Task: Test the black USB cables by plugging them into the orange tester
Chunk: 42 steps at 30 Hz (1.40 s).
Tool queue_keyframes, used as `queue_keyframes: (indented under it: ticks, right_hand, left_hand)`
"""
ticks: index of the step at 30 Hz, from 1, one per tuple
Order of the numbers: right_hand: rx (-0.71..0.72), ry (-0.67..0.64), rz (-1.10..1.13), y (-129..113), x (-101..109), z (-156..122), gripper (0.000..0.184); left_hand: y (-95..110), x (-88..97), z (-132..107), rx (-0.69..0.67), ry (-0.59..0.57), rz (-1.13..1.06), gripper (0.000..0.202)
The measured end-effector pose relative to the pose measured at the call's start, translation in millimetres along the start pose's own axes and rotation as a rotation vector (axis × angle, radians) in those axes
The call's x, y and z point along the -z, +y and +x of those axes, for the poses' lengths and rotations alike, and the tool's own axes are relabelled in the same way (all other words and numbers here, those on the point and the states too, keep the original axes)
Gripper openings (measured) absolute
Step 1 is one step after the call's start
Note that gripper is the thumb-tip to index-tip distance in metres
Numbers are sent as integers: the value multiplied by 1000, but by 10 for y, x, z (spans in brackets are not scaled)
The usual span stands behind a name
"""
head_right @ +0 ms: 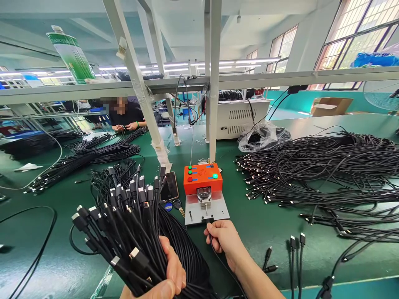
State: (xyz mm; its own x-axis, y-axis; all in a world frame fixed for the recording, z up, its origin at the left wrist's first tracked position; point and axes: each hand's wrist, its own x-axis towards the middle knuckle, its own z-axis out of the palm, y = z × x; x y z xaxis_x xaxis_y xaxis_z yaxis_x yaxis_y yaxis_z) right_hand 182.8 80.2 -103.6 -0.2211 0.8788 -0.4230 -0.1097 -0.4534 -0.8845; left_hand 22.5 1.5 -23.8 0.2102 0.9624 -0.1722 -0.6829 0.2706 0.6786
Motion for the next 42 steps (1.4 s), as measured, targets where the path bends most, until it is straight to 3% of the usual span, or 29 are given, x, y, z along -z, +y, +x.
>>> queue_keyframes:
  ticks: [6, 10, 16, 20, 22, 24, 26, 27, 28, 29, 31, 33, 35, 37, 39, 42]
  right_hand:
    - [-7, 11, -15, 25, 12, 23, 34]
    - [-12, 2, -13, 46, 40, 33, 34]
    - [-11, -5, -26, 28, -6, 50, 35]
    - [-17, -27, -150, 1, 49, -24, 36]
    - [15, -9, -396, -52, 213, -156, 37]
    - [90, 161, -792, -166, 429, -346, 39]
    - [178, 506, -1167, -346, 568, -568, 39]
    - [241, 628, -1263, -451, 567, -680, 37]
    - [330, 666, -1287, -558, 508, -786, 34]
    - [442, 617, -1253, -660, 394, -879, 30]
    - [643, 343, -1090, -831, 62, -1007, 25]
    - [691, 157, -974, -940, -264, -1056, 19]
    - [603, 71, -816, -991, -437, -1054, 20]
    - [422, -30, -559, -1004, -411, -1030, 24]
    - [284, -135, -264, -991, -250, -989, 26]
    - [271, -130, -25, -891, 16, -851, 26]
  left_hand:
    - [-86, 210, 135, -71, -224, 33, 30]
    - [-97, 124, 44, -200, -224, 71, 43]
    - [-58, 40, 41, -207, -311, 27, 47]
    - [-39, 5, 50, -169, -209, 48, 45]
    - [-28, -35, 32, -162, -131, 90, 39]
    - [-15, -82, 15, -153, -46, 143, 39]
    - [1, -133, 9, -110, 42, 177, 44]
    - [10, -164, 11, -82, 74, 192, 46]
    - [19, -199, 18, -56, 88, 214, 46]
    - [29, -239, 28, -36, 87, 250, 42]
    - [46, -328, 54, -54, 79, 371, 33]
    - [56, -404, 75, -129, 72, 446, 29]
    - [56, -423, 78, -172, 66, 420, 33]
    - [46, -365, 58, -110, 67, 366, 30]
    - [32, -257, 22, -84, 103, 331, 35]
    - [13, -106, -35, -154, 105, 297, 43]
